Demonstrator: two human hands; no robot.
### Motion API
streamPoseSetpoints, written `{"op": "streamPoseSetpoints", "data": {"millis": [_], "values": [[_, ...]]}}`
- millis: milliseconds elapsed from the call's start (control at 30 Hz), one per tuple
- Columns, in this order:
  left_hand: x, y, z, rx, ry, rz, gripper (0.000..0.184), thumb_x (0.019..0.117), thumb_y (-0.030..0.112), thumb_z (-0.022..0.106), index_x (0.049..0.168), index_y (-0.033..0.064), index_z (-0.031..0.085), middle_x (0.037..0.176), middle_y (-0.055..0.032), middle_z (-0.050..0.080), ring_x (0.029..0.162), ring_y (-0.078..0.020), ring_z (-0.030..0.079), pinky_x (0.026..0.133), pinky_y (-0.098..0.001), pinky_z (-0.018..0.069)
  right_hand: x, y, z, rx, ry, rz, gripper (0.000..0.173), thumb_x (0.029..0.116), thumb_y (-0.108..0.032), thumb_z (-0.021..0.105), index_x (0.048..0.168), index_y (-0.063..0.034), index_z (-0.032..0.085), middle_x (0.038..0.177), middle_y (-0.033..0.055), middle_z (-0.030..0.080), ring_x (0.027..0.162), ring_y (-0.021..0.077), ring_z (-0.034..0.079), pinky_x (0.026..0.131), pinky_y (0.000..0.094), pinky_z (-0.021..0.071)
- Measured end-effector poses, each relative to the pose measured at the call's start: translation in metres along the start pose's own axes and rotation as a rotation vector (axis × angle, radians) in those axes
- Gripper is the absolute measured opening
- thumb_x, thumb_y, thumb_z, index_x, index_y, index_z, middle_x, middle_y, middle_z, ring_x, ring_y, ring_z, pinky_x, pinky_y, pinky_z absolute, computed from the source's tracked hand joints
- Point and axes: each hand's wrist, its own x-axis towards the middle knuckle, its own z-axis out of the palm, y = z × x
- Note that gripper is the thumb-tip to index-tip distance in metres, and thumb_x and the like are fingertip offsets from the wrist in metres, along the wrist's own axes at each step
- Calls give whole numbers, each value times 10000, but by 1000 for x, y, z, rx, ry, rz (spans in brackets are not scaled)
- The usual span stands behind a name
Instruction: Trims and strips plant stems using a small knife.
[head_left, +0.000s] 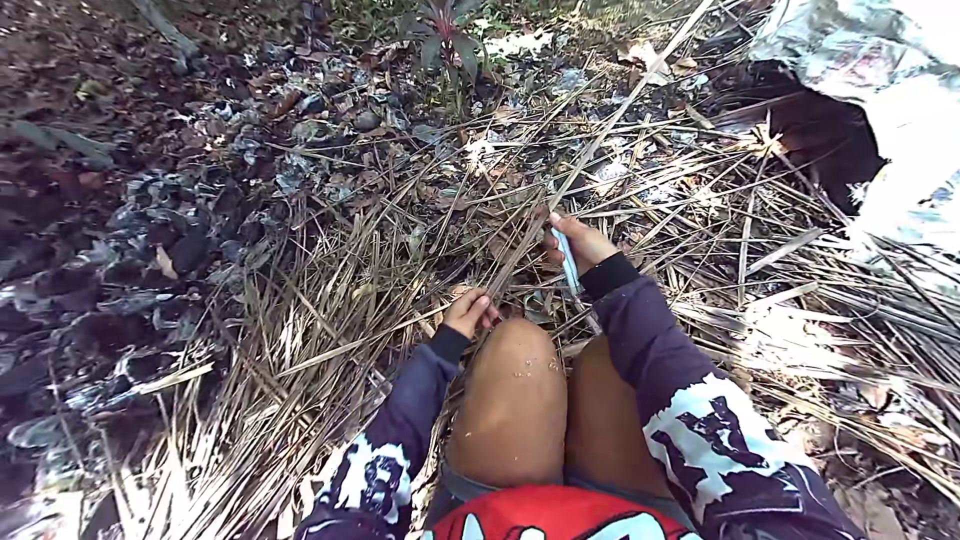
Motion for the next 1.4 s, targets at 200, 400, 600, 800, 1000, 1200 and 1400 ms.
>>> {"op": "streamPoseSetpoints", "data": {"millis": [200,400,600,800,1000,1200,1400], "values": [[-7,58,13,-106,132,7,205,1066,37,478,1182,-88,592,847,-56,689,650,-37,615,633,-207,528,-31,2,17,-216,-272,-60,443,1050,-159,375,1476,-39,382,649,-77,498,489,8,461,482,178,431],[-13,79,22,-91,211,190,197,1024,25,560,1178,-85,615,845,-65,695,655,-59,656,634,-235,575,-42,15,30,-468,-443,-93,419,1043,-112,474,1450,-16,447,692,-39,552,489,6,448,468,178,407],[-24,93,15,-377,4,60,291,1089,62,406,1308,-23,578,641,29,619,436,20,510,423,-118,441,-49,8,20,-460,-554,-222,295,988,-98,485,1240,25,577,619,-65,493,468,-29,416,462,142,369],[-19,68,0,-786,-461,-51,243,1030,135,369,1015,150,612,504,102,504,393,18,480,402,-125,402,-53,3,15,-470,-647,-232,401,995,-136,516,1374,-16,571,669,-89,539,512,-68,418,492,109,364],[-13,59,-10,-567,-312,-118,330,1054,49,274,912,94,568,518,101,500,399,28,456,411,-116,399,-52,14,25,-1004,-363,-397,388,1006,-193,626,1345,-4,638,1193,159,715,1016,250,706,918,482,555],[-26,26,-41,-237,-293,-150,248,1068,104,330,986,98,564,582,120,520,450,42,471,452,-109,409,-40,-15,19,-1173,184,-246,444,1066,-246,544,1479,-83,530,1204,268,681,1071,483,665,916,697,480],[-33,-58,-135,153,-187,-129,165,1004,110,448,1008,71,609,694,109,595,537,40,521,529,-139,456,-36,-73,-41,-1111,561,-48,491,1097,-308,456,1551,-122,439,1334,289,614,1242,513,570,1034,703,389]]}}
